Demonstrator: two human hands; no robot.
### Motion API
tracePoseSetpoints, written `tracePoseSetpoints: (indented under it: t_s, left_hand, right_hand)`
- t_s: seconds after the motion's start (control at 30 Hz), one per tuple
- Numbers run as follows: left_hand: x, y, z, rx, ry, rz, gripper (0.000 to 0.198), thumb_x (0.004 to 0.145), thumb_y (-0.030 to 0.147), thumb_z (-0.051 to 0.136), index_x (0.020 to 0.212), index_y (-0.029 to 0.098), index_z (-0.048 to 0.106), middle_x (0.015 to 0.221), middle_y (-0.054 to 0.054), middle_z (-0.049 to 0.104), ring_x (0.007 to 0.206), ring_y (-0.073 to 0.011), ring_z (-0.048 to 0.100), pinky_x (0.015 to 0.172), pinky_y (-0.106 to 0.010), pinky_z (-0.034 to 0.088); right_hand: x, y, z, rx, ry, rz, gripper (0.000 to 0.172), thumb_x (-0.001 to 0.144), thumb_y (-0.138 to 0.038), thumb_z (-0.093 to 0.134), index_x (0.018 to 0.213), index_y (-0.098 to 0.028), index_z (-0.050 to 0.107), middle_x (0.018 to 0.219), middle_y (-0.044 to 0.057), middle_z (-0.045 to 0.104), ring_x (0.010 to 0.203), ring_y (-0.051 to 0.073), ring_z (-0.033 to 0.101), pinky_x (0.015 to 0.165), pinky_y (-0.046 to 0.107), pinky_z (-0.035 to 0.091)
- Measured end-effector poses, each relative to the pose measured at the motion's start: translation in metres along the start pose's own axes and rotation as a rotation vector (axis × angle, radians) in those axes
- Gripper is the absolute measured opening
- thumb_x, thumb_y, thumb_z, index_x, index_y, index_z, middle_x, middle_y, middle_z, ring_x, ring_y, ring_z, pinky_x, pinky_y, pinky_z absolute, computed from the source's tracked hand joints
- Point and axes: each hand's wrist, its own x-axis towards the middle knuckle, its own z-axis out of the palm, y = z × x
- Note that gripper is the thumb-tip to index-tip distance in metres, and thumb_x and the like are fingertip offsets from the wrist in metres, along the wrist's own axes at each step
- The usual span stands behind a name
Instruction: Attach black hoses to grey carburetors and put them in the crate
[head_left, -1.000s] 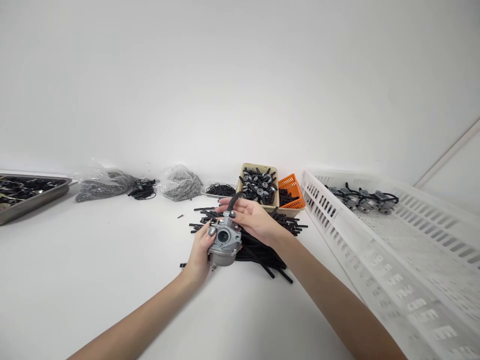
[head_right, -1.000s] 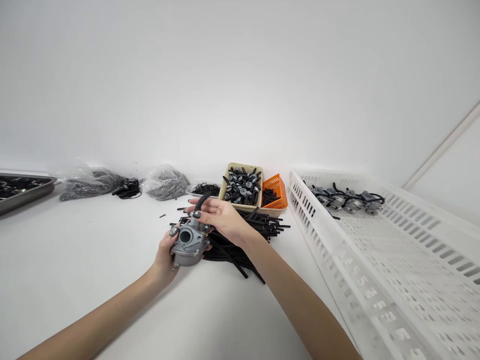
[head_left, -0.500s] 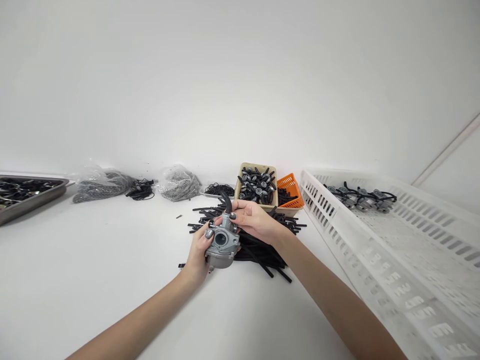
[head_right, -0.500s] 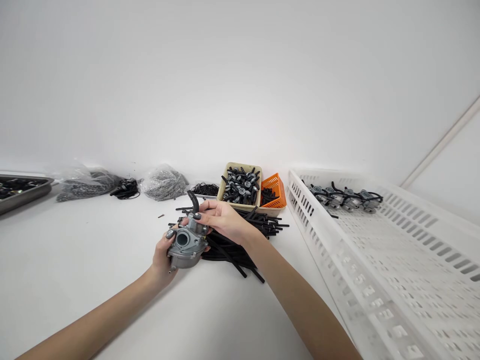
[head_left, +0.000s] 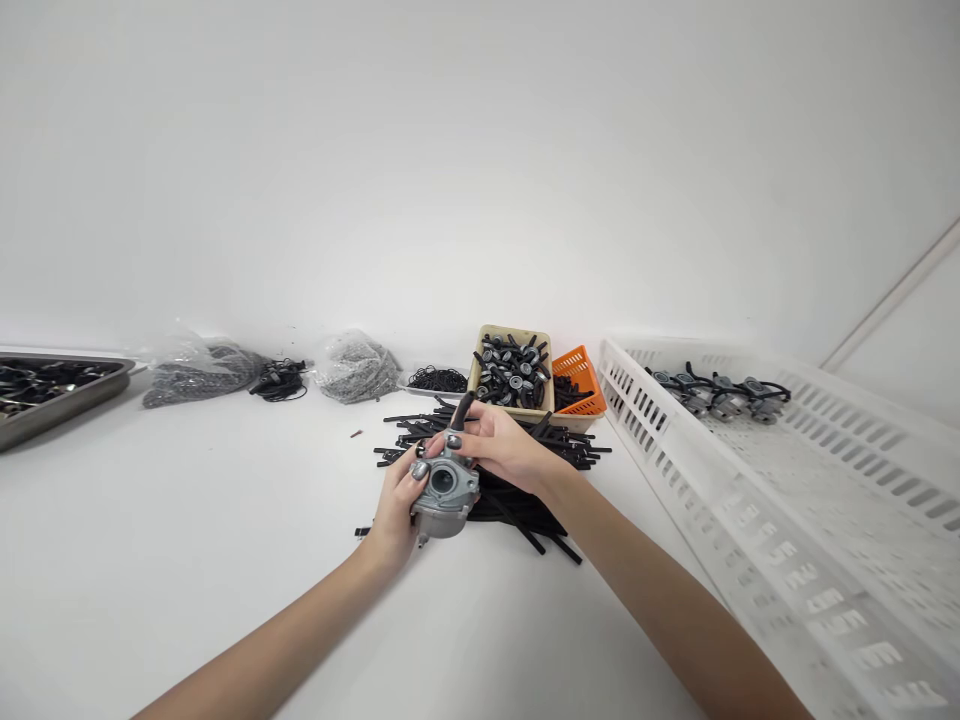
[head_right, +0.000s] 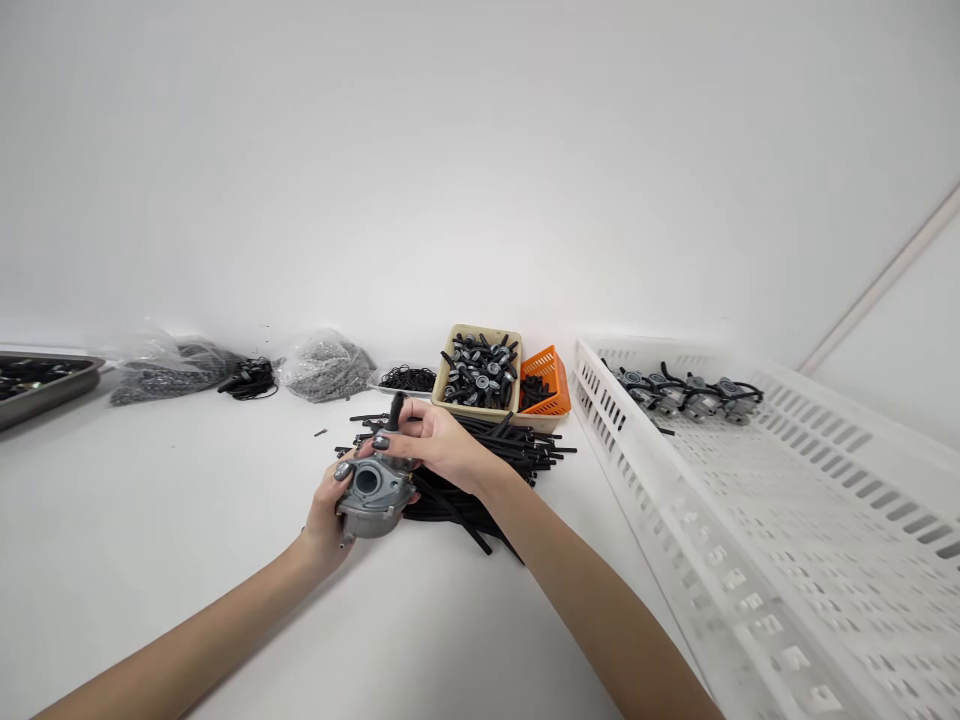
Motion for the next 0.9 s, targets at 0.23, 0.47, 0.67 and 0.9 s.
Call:
tracePoseSetpoints:
  t_s: [0.23, 0.47, 0.67, 0.9]
  left_hand:
    - [-0.0001, 0.0025, -0.0009, 0.037, -0.027, 0.047, 0.050, 0.061, 0.057, 0.078, 0.091, 0.018, 0.068, 0.078, -0.006, 0.073, 0.077, -0.0267, 0.070, 0.058, -0.029, 0.056]
    - [-0.0003, 0.0005, -0.0014, 0.052, -0.022, 0.009, 0.049, 0.064, 0.056, 0.076, 0.091, 0.017, 0.067, 0.078, -0.007, 0.072, 0.071, -0.0267, 0.070, 0.063, -0.036, 0.058]
    - [0.0008, -0.0012, -0.0031, 0.071, -0.004, 0.043, 0.048, 0.061, 0.055, 0.079, 0.089, 0.017, 0.068, 0.081, -0.007, 0.073, 0.080, -0.0269, 0.070, 0.068, -0.033, 0.058]
    - [-0.0017, -0.0002, -0.0018, 0.018, -0.035, 0.001, 0.047, 0.063, 0.055, 0.078, 0.089, 0.017, 0.066, 0.074, -0.005, 0.072, 0.064, -0.0253, 0.070, 0.060, -0.036, 0.059]
  right_hand:
    - [-0.0033, -0.0038, 0.0040, 0.062, -0.115, -0.008, 0.046, 0.070, -0.041, 0.086, 0.102, -0.016, 0.065, 0.095, 0.008, 0.074, 0.089, 0.018, 0.067, 0.073, 0.025, 0.050]
    - [-0.0028, -0.0029, 0.0078, 0.069, -0.056, 0.002, 0.045, 0.072, -0.043, 0.085, 0.104, -0.017, 0.065, 0.089, 0.006, 0.073, 0.083, 0.016, 0.067, 0.074, 0.026, 0.051]
    - [-0.0026, -0.0009, 0.0078, 0.021, -0.026, -0.027, 0.045, 0.065, -0.042, 0.089, 0.094, -0.019, 0.065, 0.082, 0.002, 0.072, 0.079, 0.016, 0.066, 0.074, 0.026, 0.052]
    - [-0.0016, 0.0026, 0.0018, 0.003, -0.081, -0.023, 0.043, 0.071, -0.046, 0.084, 0.097, -0.015, 0.068, 0.096, 0.009, 0.073, 0.089, 0.018, 0.066, 0.069, 0.024, 0.049]
